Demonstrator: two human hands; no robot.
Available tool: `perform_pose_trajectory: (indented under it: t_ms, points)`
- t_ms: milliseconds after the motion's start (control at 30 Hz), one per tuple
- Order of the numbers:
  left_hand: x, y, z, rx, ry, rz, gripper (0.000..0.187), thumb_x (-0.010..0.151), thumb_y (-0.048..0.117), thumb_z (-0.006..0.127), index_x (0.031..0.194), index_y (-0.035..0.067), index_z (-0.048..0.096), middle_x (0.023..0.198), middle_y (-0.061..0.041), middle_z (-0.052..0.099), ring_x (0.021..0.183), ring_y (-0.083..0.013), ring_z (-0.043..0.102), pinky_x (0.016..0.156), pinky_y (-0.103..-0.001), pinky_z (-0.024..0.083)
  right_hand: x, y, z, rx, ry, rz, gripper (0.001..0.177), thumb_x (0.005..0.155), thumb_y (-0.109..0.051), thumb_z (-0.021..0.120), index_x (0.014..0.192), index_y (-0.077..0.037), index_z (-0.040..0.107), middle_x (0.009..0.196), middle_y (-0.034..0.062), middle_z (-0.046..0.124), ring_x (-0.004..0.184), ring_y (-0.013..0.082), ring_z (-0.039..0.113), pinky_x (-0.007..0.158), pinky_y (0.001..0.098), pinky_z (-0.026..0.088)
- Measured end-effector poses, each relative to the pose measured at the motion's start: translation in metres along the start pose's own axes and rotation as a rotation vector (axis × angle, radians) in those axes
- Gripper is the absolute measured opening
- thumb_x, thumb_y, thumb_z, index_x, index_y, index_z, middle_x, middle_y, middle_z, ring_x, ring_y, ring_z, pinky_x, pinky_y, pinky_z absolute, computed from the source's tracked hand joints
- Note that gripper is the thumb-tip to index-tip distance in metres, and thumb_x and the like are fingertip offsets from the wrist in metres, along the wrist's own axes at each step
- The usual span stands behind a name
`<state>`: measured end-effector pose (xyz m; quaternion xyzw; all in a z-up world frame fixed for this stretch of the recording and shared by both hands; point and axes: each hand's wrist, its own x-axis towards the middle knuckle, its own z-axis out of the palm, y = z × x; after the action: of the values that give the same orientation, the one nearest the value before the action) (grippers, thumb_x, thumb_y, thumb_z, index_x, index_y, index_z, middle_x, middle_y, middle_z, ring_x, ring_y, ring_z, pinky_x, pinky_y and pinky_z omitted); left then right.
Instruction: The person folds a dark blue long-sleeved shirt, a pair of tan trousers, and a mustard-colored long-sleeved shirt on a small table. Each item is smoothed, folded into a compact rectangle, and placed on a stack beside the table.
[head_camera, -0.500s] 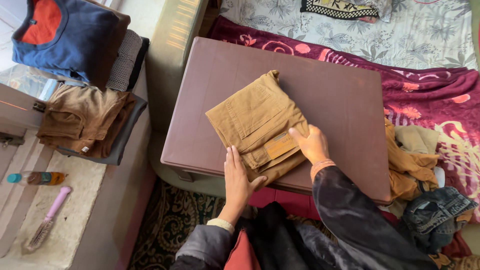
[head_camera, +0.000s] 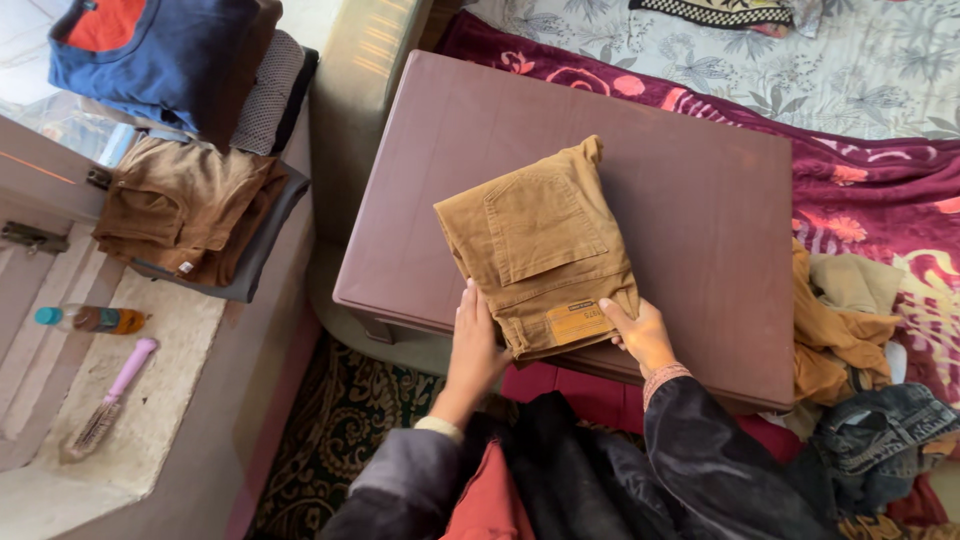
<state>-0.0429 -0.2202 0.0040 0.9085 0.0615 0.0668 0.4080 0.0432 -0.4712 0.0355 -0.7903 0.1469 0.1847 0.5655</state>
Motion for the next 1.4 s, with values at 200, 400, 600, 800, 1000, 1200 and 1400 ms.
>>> perform_pose_trajectory:
  t_ms: [200,400,600,800,1000,1200,1400]
  points:
    - [0.01,0.012,-0.035,0.103,0.161,0.049,0.086,0.085,0.014,0.066,0.162,0.005,0.028,0.169,-0.026,0.02,0.155,-0.0469,0.022,0.125,-0.055,0.023,-0.004,-0.038,-0.002,-0.643,0.337,-0.578,0.065,0.091,-0.035,0.073,0.144,-0.007,0.048,0.138,0.0212,0.049,0.116,0.0343,0.053,0.096,0.0488,0.046]
    - [0.019,0.04,0.001,0.316,0.029,0.126,0.084,0.093,0.057,0.062,0.159,0.015,0.032,0.169,-0.016,0.016,0.154,-0.0442,0.01,0.117,-0.07,0.012,0.017,-0.047,0.048,-1.06,0.193,-0.868,0.066,0.099,-0.046,0.054,0.158,-0.022,0.038,0.167,0.0164,0.025,0.153,0.0392,0.02,0.12,0.0627,0.016]
    - [0.014,0.032,0.008,0.221,0.112,0.066,0.088,0.089,0.046,0.07,0.159,0.011,0.029,0.167,-0.022,0.016,0.153,-0.0431,0.012,0.118,-0.063,0.015,0.043,-0.009,0.042,-0.916,0.164,-0.866,0.069,0.096,-0.044,0.059,0.157,-0.018,0.039,0.166,0.0169,0.027,0.152,0.04,0.025,0.119,0.0592,0.019]
    - [0.009,0.031,0.029,-0.32,0.366,-0.451,0.091,0.088,0.03,0.078,0.156,-0.001,0.026,0.144,-0.023,0.045,0.129,-0.036,0.05,0.109,-0.042,0.042,0.099,0.0,0.011,-0.228,0.181,-0.453,0.071,0.095,-0.042,0.066,0.152,-0.005,0.045,0.149,0.0201,0.054,0.135,0.0332,0.054,0.111,0.0419,0.042]
    - [0.04,0.015,0.017,-0.984,0.216,-0.717,0.066,0.089,0.027,0.077,0.139,-0.004,0.048,0.116,-0.016,0.07,0.097,-0.0213,0.068,0.086,-0.035,0.056,0.115,-0.025,-0.011,0.136,-0.25,0.076,0.072,0.094,-0.05,0.068,0.142,0.003,0.055,0.133,0.0147,0.066,0.122,0.0243,0.062,0.103,0.0386,0.048]
    - [0.026,0.021,-0.041,-1.174,0.194,-0.507,0.053,0.089,0.016,0.071,0.137,0.002,0.054,0.121,-0.01,0.069,0.105,-0.018,0.067,0.09,-0.033,0.056,0.082,-0.085,0.01,0.353,-0.587,0.175,0.068,0.086,-0.039,0.073,0.139,-0.002,0.054,0.128,0.0145,0.066,0.115,0.0265,0.065,0.098,0.0459,0.053]
    - [-0.005,0.003,-0.128,-1.115,0.359,-0.276,0.056,0.088,0.01,0.069,0.141,0.006,0.052,0.13,-0.007,0.067,0.119,-0.0167,0.062,0.101,-0.031,0.051,0.06,-0.122,0.082,0.331,-0.807,0.108,0.066,0.087,-0.034,0.073,0.141,-0.005,0.051,0.132,0.0107,0.067,0.12,0.0219,0.065,0.1,0.0404,0.054]
